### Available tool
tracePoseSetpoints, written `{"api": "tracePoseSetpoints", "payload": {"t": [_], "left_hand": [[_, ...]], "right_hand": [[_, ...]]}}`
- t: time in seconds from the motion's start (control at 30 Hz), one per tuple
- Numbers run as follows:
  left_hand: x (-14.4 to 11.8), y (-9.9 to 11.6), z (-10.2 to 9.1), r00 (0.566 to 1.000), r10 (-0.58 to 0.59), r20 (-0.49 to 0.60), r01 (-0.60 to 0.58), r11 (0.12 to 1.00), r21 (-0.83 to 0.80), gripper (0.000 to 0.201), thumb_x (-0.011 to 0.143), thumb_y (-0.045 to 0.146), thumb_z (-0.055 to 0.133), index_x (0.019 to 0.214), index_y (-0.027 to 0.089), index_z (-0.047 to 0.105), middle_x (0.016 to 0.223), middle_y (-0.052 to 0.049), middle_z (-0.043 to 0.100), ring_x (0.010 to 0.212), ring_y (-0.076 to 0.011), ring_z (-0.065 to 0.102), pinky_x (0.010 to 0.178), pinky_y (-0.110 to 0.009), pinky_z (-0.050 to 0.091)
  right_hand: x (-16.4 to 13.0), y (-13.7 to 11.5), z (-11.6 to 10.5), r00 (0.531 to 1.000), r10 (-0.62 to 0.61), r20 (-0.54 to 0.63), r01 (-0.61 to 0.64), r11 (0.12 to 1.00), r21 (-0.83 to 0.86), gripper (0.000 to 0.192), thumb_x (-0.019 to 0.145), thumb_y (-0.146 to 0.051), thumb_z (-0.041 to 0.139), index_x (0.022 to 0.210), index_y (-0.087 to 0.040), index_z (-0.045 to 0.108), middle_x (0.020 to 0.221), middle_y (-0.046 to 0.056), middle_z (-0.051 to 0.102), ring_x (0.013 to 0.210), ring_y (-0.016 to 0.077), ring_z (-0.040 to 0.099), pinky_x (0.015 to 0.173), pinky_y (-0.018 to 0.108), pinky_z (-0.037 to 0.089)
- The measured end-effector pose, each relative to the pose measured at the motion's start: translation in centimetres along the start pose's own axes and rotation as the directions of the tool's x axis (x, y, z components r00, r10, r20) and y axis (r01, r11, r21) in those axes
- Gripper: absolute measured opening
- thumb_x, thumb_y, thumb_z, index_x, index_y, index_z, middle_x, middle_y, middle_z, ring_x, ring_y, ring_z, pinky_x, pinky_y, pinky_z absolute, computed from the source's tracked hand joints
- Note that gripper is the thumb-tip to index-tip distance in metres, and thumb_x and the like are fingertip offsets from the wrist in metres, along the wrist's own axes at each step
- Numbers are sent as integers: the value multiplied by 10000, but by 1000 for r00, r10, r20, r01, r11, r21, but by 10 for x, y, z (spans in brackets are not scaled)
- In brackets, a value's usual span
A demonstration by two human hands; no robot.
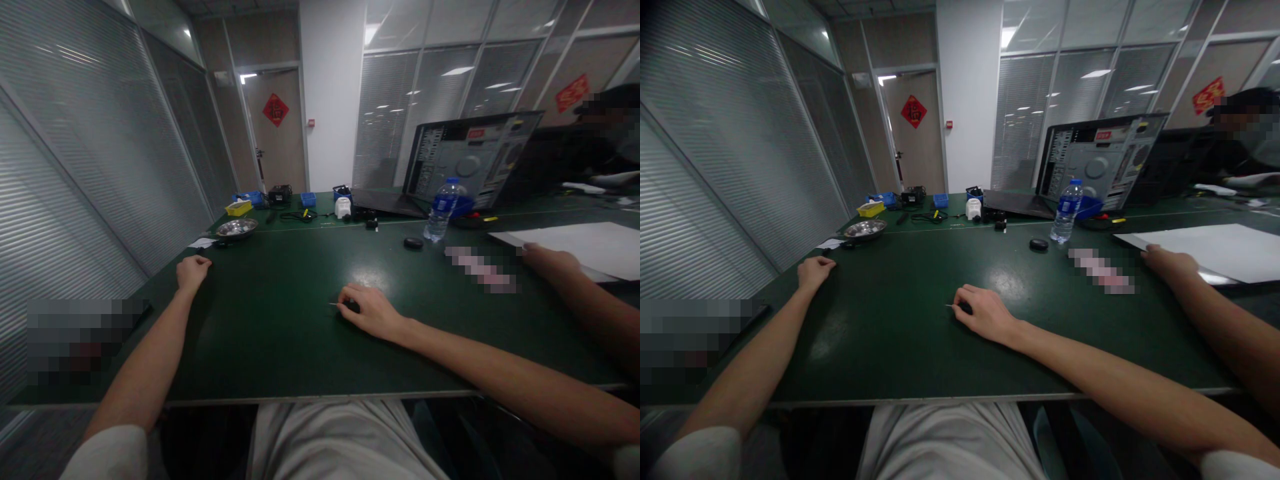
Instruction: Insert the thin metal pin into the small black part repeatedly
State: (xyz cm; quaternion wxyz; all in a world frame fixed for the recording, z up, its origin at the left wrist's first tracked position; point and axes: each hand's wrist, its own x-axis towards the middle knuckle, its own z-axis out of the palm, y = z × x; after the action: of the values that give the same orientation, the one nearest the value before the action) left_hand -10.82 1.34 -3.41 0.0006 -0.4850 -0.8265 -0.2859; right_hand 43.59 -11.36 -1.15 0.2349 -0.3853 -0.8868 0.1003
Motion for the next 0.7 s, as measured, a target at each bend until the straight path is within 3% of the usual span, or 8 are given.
{"api": "tracePoseSetpoints", "payload": {"t": [0.13,0.23,0.7], "left_hand": [[13,-13,-2,998,-42,54,49,990,-131,283,795,326,756,1052,213,797,1061,-89,778,1002,-285,702,871,-362,533],[17,-16,-1,996,-42,74,55,983,-177,286,773,323,767,1038,225,808,1109,-91,773,1052,-303,689,912,-388,521],[24,-23,5,992,-5,130,34,974,-223,246,765,312,764,990,221,805,1125,-85,771,1092,-289,679,972,-373,487]], "right_hand": [[0,-1,-2,1000,4,17,-4,1000,1,97,976,-295,598,988,-213,649,940,14,656,775,153,596,691,282,404],[0,-1,-2,1000,7,14,-7,1000,-2,100,978,-296,594,991,-212,648,939,17,655,772,154,596,686,282,401],[0,1,0,1000,-2,15,2,1000,-13,90,972,-286,599,989,-209,642,951,16,658,790,153,595,690,274,387]]}}
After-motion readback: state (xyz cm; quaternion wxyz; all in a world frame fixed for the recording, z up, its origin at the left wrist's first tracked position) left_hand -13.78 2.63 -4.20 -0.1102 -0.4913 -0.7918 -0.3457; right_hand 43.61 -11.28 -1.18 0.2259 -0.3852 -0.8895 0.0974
